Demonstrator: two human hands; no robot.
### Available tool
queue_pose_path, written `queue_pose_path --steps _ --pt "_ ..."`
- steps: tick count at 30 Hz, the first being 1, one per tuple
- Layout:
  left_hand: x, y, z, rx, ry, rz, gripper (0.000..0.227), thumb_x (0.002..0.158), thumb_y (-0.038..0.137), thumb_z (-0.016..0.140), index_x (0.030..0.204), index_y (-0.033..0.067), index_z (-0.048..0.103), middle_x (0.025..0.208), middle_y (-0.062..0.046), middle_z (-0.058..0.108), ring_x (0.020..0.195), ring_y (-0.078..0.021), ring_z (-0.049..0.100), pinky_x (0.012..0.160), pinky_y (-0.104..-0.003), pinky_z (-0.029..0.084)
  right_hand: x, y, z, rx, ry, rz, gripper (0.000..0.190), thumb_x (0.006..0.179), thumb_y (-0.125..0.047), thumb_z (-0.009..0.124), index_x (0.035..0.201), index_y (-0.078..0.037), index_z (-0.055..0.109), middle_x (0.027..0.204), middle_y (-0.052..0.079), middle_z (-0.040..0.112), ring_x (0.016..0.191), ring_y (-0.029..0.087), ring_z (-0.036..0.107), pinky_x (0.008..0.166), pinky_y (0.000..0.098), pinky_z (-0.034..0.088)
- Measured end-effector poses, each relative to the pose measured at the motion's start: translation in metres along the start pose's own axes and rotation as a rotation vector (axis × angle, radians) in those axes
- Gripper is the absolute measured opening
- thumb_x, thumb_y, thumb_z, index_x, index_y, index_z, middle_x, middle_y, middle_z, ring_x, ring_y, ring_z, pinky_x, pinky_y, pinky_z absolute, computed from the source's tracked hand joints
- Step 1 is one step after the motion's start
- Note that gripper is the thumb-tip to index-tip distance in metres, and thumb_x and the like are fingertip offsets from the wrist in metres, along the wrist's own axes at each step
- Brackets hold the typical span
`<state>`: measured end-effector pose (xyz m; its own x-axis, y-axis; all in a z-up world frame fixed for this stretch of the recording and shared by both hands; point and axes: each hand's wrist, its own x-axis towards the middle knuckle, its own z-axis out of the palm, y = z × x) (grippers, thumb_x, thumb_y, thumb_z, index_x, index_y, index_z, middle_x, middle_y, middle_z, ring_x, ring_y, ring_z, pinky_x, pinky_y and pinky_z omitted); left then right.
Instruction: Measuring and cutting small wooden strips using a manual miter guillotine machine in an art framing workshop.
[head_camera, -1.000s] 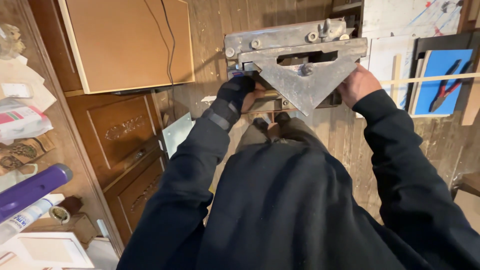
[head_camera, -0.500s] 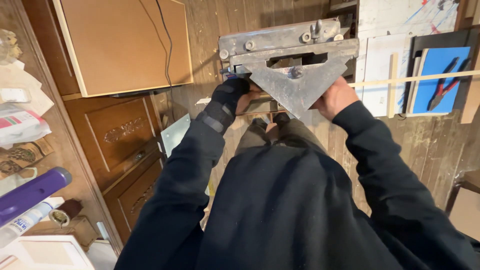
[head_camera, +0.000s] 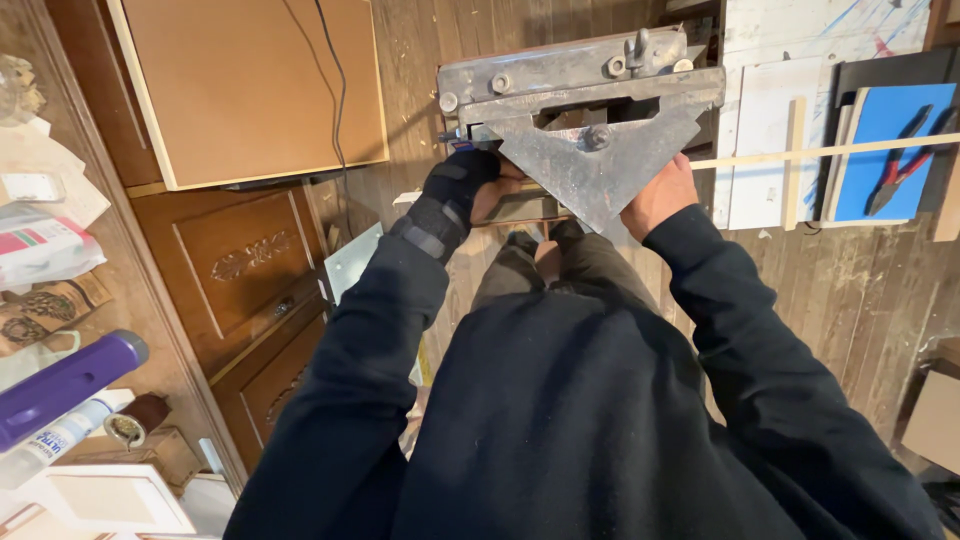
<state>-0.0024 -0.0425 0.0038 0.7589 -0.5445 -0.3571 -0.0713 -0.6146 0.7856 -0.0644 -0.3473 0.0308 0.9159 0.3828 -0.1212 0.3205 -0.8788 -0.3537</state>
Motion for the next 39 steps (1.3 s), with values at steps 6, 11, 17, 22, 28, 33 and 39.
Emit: queue_pose_path --steps 6,11,17,22,28,33,39 --pt "0.006 -0.030 0.022 -0.056 0.030 0.048 0.021 0.087 0.019 0.075 0.104 0.0078 0.079 0.103 -0.012 0.078 0.100 -0.0272 0.074 0.087 -0.035 0.057 -0.003 -0.005 -0.003 0.058 0.098 -0.055 0.041 0.089 -0.019 0.067 0.129 -0.006 0.066 0.131 0.019 0.065 0.124 0.042 0.057 0.104 0.0546 0.042" --pt "0.004 -0.012 0.021 -0.148 0.086 0.021 0.020 0.087 0.017 0.074 0.104 0.0075 0.078 0.101 -0.011 0.079 0.098 -0.0247 0.075 0.085 -0.033 0.058 0.003 -0.010 -0.022 0.255 0.059 -0.005 0.033 0.092 -0.012 0.064 0.123 -0.004 0.068 0.124 0.020 0.068 0.117 0.046 0.060 0.101 0.0531 0.047" --pt "-0.001 0.005 0.011 -0.096 0.060 -0.058 0.021 0.090 0.023 0.072 0.106 0.0101 0.079 0.101 -0.011 0.078 0.096 -0.0263 0.074 0.083 -0.034 0.057 0.002 -0.018 -0.022 0.120 0.113 -0.073 0.036 0.093 -0.017 0.064 0.127 -0.005 0.067 0.127 0.020 0.067 0.120 0.045 0.057 0.104 0.0554 0.043" --pt "-0.001 0.004 0.006 -0.063 0.037 -0.046 0.024 0.090 0.028 0.072 0.105 0.0109 0.079 0.101 -0.013 0.077 0.097 -0.0284 0.073 0.084 -0.036 0.056 -0.008 -0.011 0.001 -0.035 0.088 -0.054 0.042 0.095 -0.021 0.060 0.136 -0.012 0.067 0.134 0.016 0.067 0.129 0.040 0.056 0.106 0.0559 0.039" --pt "0.002 0.001 0.000 0.063 -0.009 0.075 0.025 0.090 0.028 0.072 0.105 0.0100 0.080 0.103 -0.014 0.076 0.100 -0.0316 0.071 0.085 -0.039 0.055 -0.011 -0.008 0.008 0.020 0.104 0.018 0.042 0.093 -0.025 0.063 0.133 -0.014 0.066 0.133 0.015 0.066 0.128 0.038 0.057 0.106 0.0547 0.037" --pt "0.007 -0.002 0.005 0.039 -0.004 0.105 0.022 0.090 0.026 0.072 0.104 0.0119 0.080 0.102 -0.011 0.077 0.100 -0.0290 0.072 0.086 -0.037 0.055 -0.007 -0.007 0.007 0.034 0.012 0.098 0.041 0.088 -0.025 0.064 0.129 -0.017 0.068 0.128 0.012 0.068 0.124 0.036 0.058 0.100 0.0540 0.036" --pt "0.000 0.022 -0.014 0.042 -0.003 0.070 0.022 0.092 0.028 0.070 0.107 0.0149 0.080 0.101 -0.011 0.077 0.096 -0.0293 0.072 0.082 -0.037 0.055 -0.002 -0.011 0.008 0.029 0.141 0.097 0.043 0.092 -0.034 0.068 0.129 -0.013 0.067 0.127 0.014 0.067 0.122 0.039 0.057 0.104 0.0570 0.034"
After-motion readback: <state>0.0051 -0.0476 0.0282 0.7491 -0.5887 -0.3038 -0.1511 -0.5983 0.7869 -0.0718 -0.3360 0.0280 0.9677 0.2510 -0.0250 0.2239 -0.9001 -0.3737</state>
